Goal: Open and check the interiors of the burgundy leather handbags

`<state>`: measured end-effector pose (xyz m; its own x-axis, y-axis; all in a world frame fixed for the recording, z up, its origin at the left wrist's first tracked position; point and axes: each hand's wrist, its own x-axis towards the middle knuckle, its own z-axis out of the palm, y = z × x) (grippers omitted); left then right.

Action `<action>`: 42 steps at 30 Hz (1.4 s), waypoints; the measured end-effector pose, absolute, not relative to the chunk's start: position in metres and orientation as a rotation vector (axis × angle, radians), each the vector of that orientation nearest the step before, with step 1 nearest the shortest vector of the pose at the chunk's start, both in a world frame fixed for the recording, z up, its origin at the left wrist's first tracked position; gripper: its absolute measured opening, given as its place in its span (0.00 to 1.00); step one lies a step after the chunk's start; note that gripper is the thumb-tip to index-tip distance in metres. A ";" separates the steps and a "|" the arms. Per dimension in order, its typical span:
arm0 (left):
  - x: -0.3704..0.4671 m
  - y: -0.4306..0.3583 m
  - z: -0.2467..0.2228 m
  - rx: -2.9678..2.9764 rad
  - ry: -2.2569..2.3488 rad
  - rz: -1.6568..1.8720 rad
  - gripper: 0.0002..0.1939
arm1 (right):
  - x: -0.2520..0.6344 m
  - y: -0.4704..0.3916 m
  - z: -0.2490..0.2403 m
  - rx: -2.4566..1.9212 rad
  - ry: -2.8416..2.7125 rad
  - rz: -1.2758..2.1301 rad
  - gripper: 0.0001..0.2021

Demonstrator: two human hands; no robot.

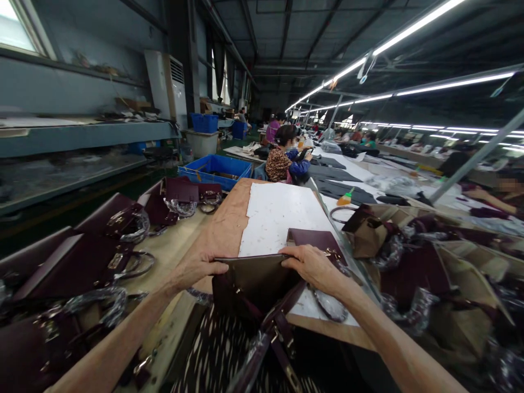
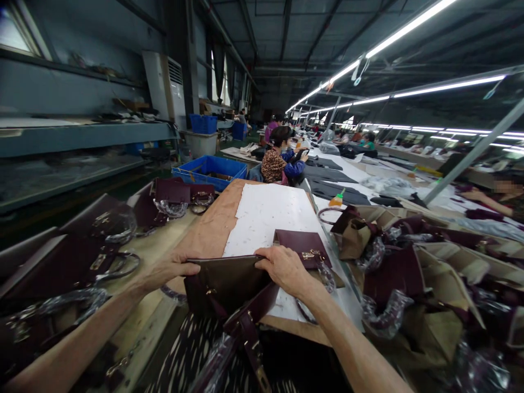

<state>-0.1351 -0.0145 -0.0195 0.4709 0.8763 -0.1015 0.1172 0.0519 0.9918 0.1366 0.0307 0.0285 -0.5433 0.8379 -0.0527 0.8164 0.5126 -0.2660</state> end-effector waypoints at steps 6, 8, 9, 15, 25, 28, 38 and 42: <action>-0.138 -0.012 -0.029 1.503 1.067 0.830 0.15 | 0.135 0.035 0.021 -1.454 -2.664 0.360 0.15; -0.136 -0.012 -0.031 1.516 1.111 0.845 0.14 | 0.136 0.036 0.019 -1.482 -2.653 0.364 0.14; -0.135 -0.013 -0.030 1.525 1.121 0.855 0.14 | 0.137 0.037 0.019 -1.486 -2.646 0.357 0.14; -0.119 -0.021 -0.014 1.800 1.379 0.880 0.15 | 0.136 0.033 0.021 -1.493 -2.659 0.347 0.12; -0.078 -0.009 -0.011 2.318 1.662 0.674 0.11 | 0.126 0.029 0.017 -1.615 -2.597 0.310 0.11; -0.061 0.001 -0.008 2.369 1.579 0.616 0.14 | 0.126 0.029 0.016 -1.609 -2.595 0.315 0.10; -0.031 0.020 -0.007 2.411 1.457 0.637 0.15 | 0.138 0.026 0.012 -1.536 -2.363 0.690 0.13; -0.033 0.018 -0.008 2.411 1.457 0.634 0.14 | 0.151 0.025 0.006 -1.430 -2.247 0.872 0.13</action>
